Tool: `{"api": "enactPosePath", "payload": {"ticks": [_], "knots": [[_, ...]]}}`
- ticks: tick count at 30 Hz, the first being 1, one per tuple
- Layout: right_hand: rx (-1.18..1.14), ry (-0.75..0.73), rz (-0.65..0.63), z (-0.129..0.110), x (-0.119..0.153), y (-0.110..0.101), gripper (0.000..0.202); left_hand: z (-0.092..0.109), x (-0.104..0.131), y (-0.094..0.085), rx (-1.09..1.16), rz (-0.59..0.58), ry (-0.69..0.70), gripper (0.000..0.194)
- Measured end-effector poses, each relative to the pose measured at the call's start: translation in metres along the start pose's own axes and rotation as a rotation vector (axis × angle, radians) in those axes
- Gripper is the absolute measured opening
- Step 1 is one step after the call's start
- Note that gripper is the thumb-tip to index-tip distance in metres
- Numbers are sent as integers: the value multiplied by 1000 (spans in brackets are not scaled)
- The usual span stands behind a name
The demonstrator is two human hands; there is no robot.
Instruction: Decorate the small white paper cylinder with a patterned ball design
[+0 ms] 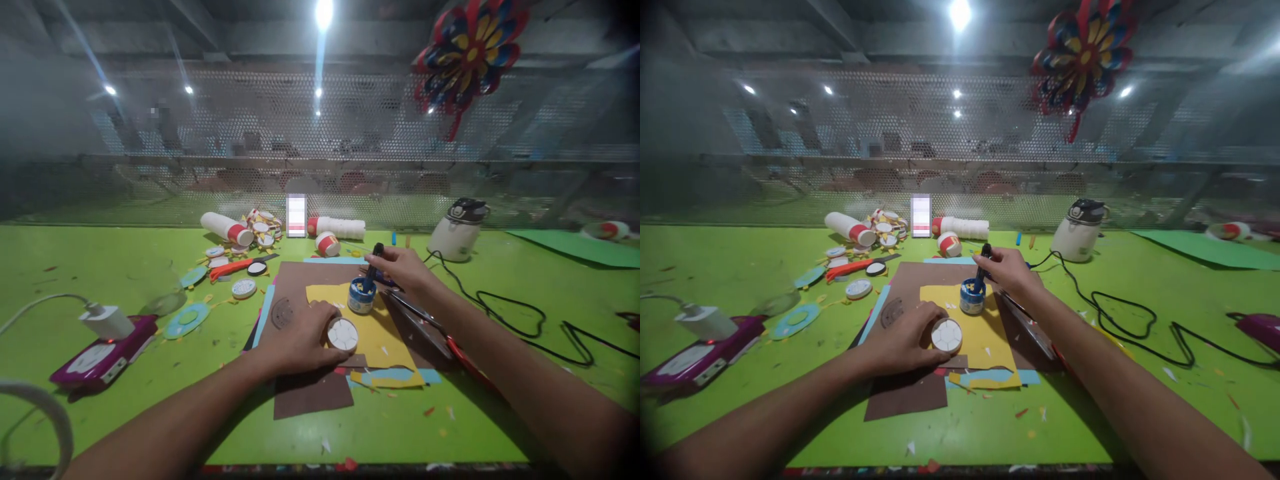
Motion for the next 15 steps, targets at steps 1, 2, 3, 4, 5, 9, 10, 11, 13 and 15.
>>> {"api": "enactPosePath", "payload": {"ticks": [1,2,3,4,5,9,10,11,13,15], "knots": [[8,-13,12,-1,2,-3,50,0,0,0,4,-1,0,43],[19,-27,21,-2,4,-5,49,-1,0,1,8,-3,0,42],[32,-40,27,-2,5,-7,48,-1,0,1,11,-8,1,41],[48,-53,29,-2,6,-7,47,-1,0,1,12,-13,3,41],[64,-66,25,-1,7,-6,44,-1,0,1,13,-16,3,41],[121,-109,4,4,10,-1,32,0,0,0,5,-28,13,41],[132,-117,4,5,11,-1,30,1,0,0,1,-32,18,41],[141,-126,6,5,12,-1,28,2,-1,0,-2,-36,22,40],[157,-145,11,3,15,-2,24,2,-2,0,-6,-41,26,40],[173,-164,12,0,18,-2,22,2,-2,1,-8,-44,24,41]]}}
Point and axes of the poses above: each hand's wrist, its own x-axis away from the middle knuckle, its own y-axis out of the palm, z = x × y, the point moved 6 cm from there along -x, towards the middle knuckle, and after that the axes turned 10 degrees about x, right-handed, at the moved point
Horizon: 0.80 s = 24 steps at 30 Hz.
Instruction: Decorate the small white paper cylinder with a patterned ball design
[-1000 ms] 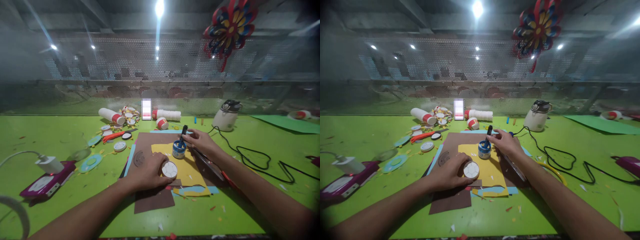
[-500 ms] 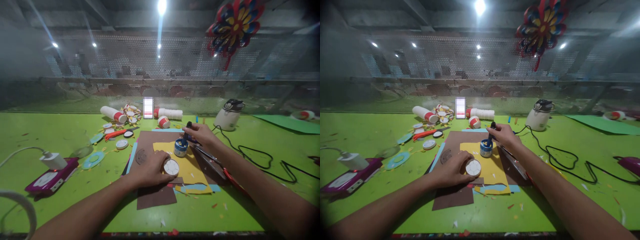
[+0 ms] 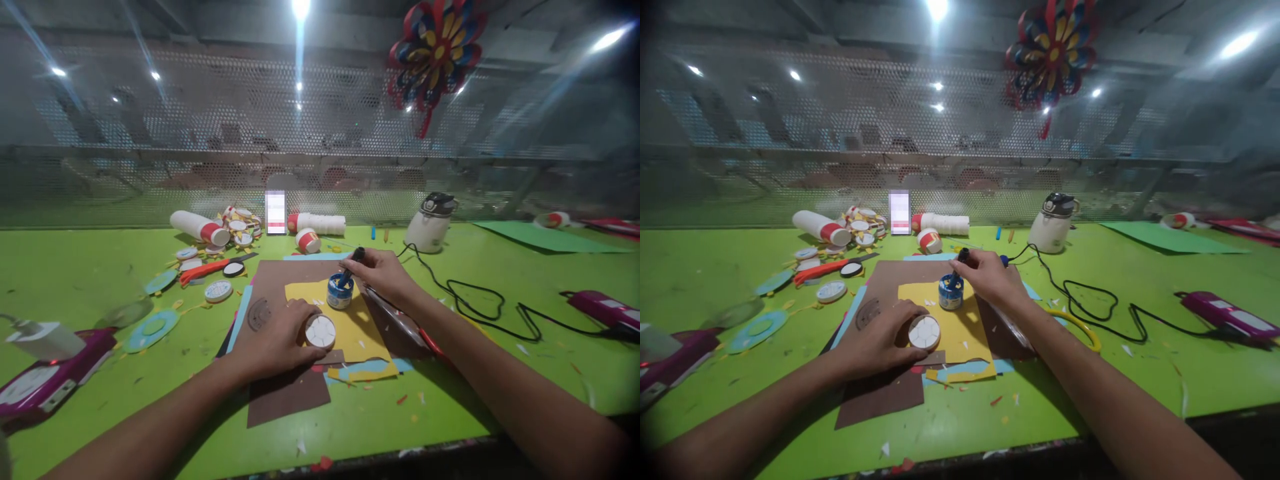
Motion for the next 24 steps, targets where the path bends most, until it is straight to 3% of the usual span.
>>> {"api": "enactPosePath", "payload": {"ticks": [10,17,24], "knots": [[33,-58,3,-13,5,-3,27,-4,1,1,-8,6,-16,40],[53,8,-9,-1,4,0,40,-5,1,1,10,-3,-49,45],[77,48,-43,-12,13,-2,38,-6,0,1,-6,4,-30,43]]}}
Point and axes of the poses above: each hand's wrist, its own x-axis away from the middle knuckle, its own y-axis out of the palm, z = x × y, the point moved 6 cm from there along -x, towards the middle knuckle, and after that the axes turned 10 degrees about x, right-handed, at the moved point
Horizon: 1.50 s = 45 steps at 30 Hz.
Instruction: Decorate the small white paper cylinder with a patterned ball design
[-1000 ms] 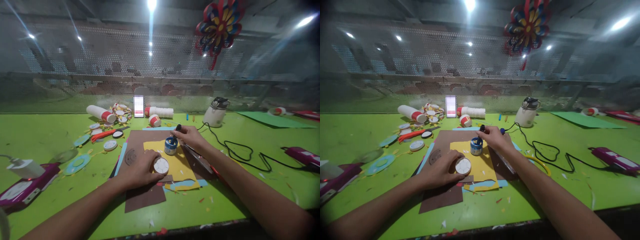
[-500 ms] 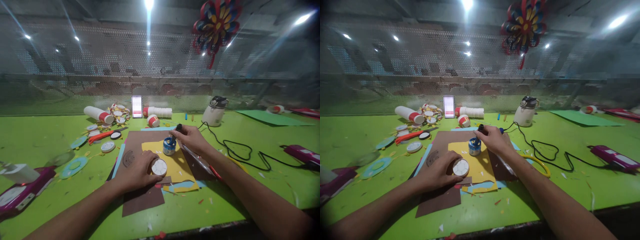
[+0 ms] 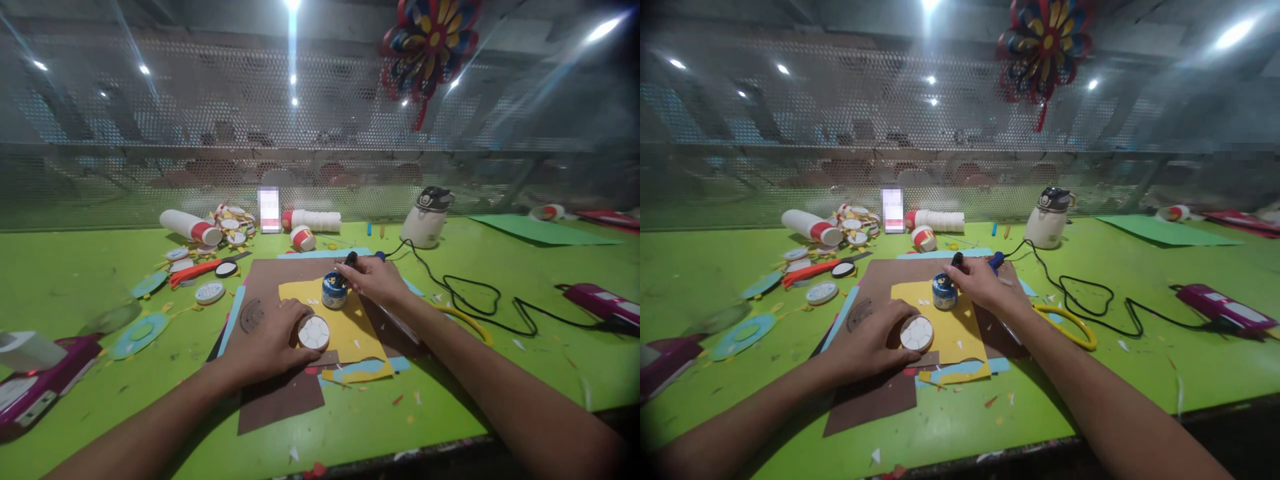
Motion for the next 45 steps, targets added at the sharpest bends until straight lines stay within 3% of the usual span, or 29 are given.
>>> {"api": "enactPosePath", "payload": {"ticks": [20,37,45], "knots": [[-4,-62,70,9,-8,0,38,2,0,-1,1,-11,-25,44],[379,-135,66,-18,6,-5,17,1,0,-1,29,-5,-13,41],[477,-193,88,-18,2,-5,24,-1,0,1,42,13,-27,38]]}}
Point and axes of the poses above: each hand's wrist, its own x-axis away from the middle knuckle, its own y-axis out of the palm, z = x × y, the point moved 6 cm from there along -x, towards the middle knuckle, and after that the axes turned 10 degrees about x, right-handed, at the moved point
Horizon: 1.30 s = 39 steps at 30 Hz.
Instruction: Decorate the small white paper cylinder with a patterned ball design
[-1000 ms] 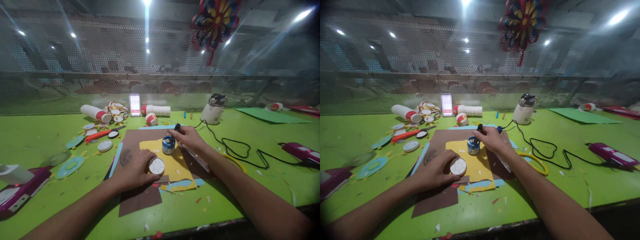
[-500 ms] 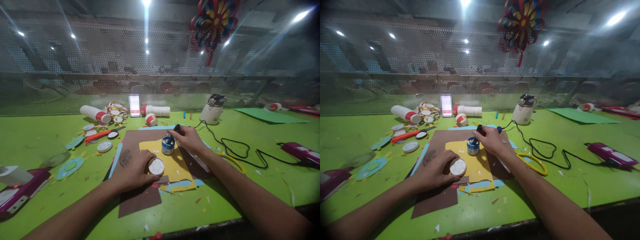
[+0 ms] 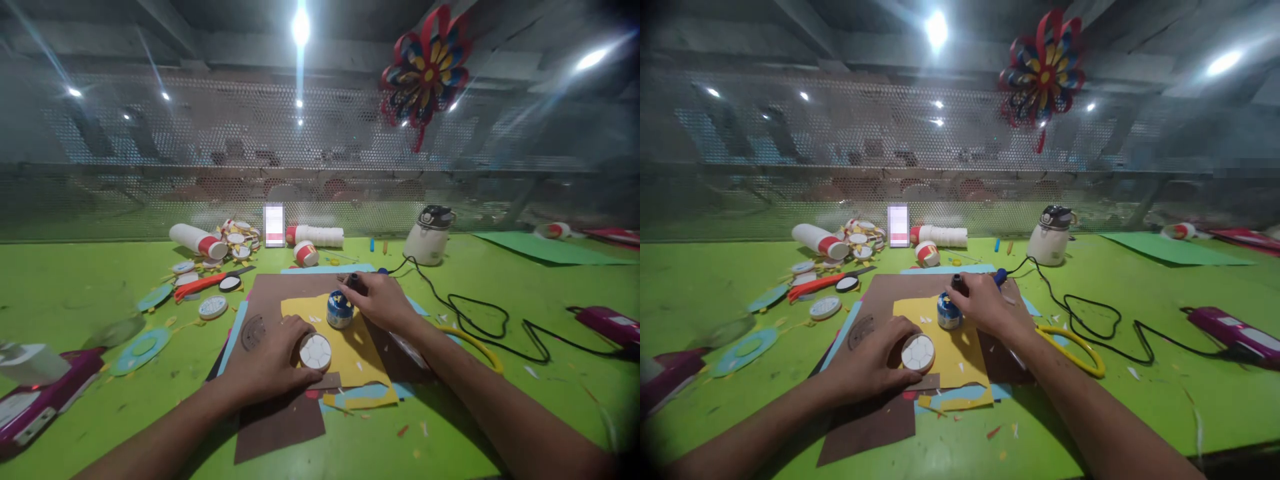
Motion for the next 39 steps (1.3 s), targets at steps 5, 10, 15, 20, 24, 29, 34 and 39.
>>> {"api": "enactPosePath", "payload": {"ticks": [5,10,15,20,24,29,34,39], "knots": [[-20,-16,3,-3,1,-2,19,1,1,-1,10,-6,-13,37],[-110,-14,36,1,2,-5,26,3,1,-1,10,-1,7,37],[-216,7,84,9,5,-9,31,3,1,0,21,11,6,34],[-330,35,92,15,5,-8,33,-2,3,1,52,-2,-18,50],[-427,11,41,11,5,-1,25,-3,3,0,88,6,-41,49],[-589,53,47,15,6,-4,29,2,2,-2,93,24,-25,44],[-797,203,148,33,3,-13,44,5,0,-5,92,41,-29,45],[-895,303,206,42,0,-6,45,7,-1,-7,53,41,-36,42]]}}
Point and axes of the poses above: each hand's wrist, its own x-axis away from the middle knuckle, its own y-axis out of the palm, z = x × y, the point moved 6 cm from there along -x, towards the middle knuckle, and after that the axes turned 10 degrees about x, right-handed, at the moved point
